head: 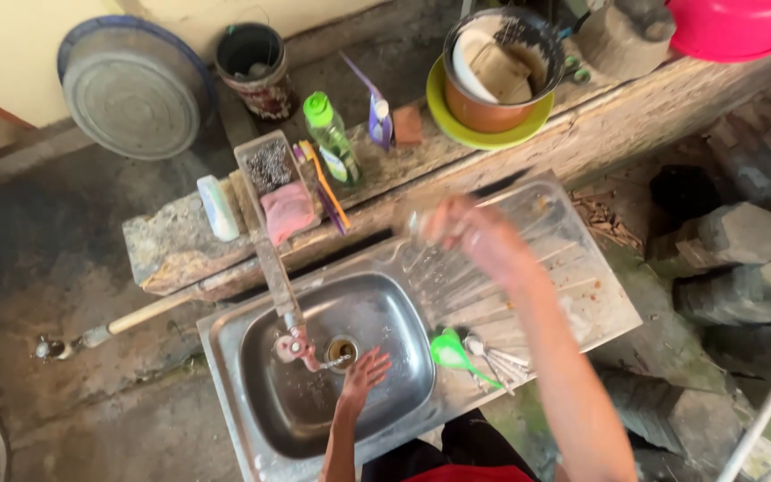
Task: Washing various dishes and utensils at an outdoor sink.
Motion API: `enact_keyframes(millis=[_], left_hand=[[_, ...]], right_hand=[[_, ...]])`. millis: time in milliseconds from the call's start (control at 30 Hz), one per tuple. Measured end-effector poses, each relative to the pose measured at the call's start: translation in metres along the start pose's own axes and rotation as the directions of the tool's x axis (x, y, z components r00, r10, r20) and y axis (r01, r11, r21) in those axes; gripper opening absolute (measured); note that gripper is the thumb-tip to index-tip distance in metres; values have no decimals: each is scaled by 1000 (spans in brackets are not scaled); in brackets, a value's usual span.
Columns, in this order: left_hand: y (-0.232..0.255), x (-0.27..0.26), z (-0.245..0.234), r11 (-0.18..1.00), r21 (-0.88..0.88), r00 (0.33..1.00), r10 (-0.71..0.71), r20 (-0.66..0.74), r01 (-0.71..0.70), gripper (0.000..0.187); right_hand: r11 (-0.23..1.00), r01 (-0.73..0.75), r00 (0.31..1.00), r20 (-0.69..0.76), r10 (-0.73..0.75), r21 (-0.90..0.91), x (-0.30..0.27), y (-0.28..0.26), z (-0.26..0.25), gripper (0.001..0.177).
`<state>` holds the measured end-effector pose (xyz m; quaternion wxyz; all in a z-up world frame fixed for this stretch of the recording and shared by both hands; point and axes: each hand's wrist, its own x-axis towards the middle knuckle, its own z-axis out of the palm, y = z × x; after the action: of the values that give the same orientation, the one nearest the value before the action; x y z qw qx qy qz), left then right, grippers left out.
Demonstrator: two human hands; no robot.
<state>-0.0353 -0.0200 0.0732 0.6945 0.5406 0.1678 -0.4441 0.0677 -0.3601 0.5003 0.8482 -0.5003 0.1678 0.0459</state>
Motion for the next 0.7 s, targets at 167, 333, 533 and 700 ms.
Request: enact_keyframes(millis=[167, 333, 533, 700], left_hand=[[-10, -10, 6, 999, -38, 998, -13, -56, 10, 54], [-21, -11, 12, 996, -83, 989, -47, -138, 36, 53], [-31, -14, 14, 986, -164, 980, -56, -190, 25, 52], [-40, -19, 15, 976, -212, 958, -105, -266, 48, 51]], right_hand=[[919, 212, 945, -171, -279, -332, 30, -121, -11, 20], [887, 289, 866, -296, -403, -360, 121, -164, -67, 22], [924, 307, 812, -444, -379, -227, 220, -150, -134, 16], [942, 320, 810, -486, -327, -101, 240, -143, -148, 17]])
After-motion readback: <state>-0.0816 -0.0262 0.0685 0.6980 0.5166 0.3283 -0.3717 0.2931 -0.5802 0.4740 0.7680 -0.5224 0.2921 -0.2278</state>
